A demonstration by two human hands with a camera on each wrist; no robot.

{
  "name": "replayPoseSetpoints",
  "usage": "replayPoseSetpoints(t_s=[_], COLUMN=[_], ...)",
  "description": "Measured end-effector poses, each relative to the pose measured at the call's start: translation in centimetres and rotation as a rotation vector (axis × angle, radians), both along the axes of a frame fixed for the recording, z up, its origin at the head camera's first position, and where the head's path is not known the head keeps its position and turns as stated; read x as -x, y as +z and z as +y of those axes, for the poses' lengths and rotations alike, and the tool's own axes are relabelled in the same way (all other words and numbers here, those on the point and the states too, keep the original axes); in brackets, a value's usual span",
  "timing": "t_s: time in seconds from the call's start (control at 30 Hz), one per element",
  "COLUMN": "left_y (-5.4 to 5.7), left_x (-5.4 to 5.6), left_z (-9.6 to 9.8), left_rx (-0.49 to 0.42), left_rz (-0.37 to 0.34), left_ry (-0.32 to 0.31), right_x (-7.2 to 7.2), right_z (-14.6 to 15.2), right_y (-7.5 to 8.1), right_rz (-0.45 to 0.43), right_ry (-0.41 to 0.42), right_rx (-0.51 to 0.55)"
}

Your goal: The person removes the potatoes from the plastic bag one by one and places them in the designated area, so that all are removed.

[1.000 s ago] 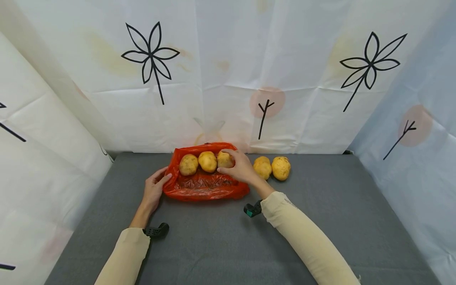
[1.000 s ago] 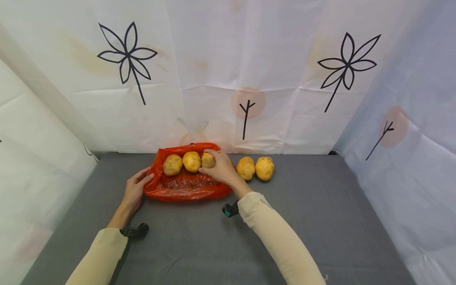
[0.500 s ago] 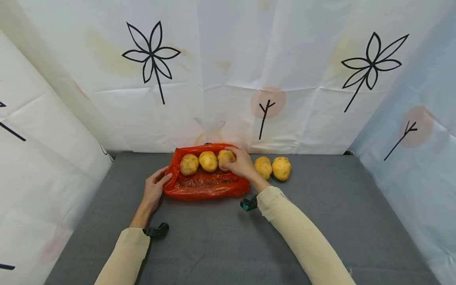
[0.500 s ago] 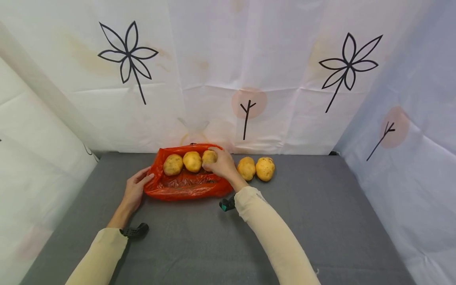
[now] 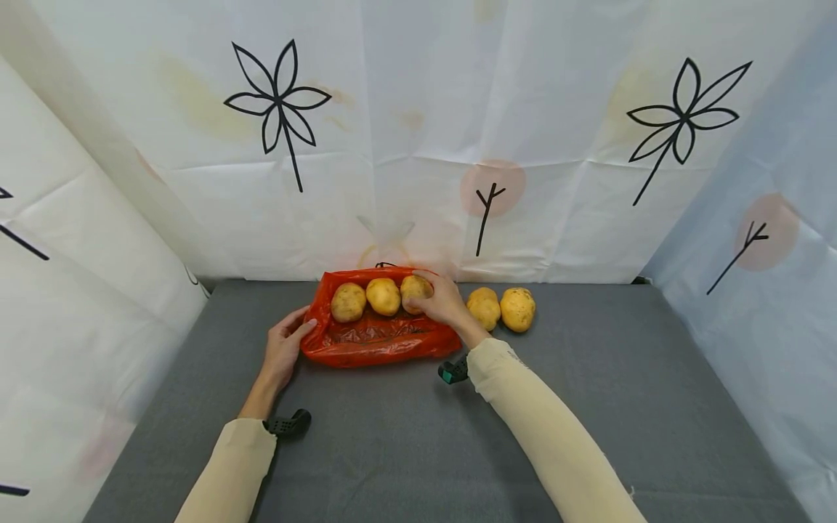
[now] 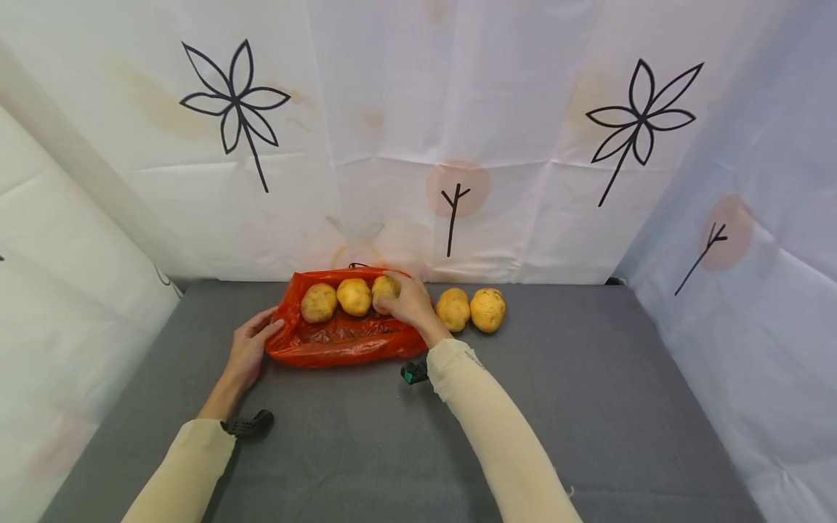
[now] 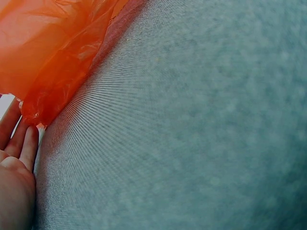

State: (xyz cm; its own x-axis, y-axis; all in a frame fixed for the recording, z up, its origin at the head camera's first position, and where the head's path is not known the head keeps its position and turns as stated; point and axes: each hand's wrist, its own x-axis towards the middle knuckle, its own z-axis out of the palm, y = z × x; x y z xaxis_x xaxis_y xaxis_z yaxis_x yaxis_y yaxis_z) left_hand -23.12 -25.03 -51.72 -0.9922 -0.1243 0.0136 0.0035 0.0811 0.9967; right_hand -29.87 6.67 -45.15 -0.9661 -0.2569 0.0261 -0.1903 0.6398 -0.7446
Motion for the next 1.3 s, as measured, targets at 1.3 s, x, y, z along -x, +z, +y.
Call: replayPoseSetpoints(t_s=[1.3], left_y=[-0.1], left_x=[0.3], left_z=[0.0], left_rx=[0.006], left_rz=[-0.012], left_ry=[-0.005], right_x=[-1.1], right_z=[0.0], right_y=[-1.2], right_rz=[0.062], right_ry=[-0.012], right_rx=[0.019])
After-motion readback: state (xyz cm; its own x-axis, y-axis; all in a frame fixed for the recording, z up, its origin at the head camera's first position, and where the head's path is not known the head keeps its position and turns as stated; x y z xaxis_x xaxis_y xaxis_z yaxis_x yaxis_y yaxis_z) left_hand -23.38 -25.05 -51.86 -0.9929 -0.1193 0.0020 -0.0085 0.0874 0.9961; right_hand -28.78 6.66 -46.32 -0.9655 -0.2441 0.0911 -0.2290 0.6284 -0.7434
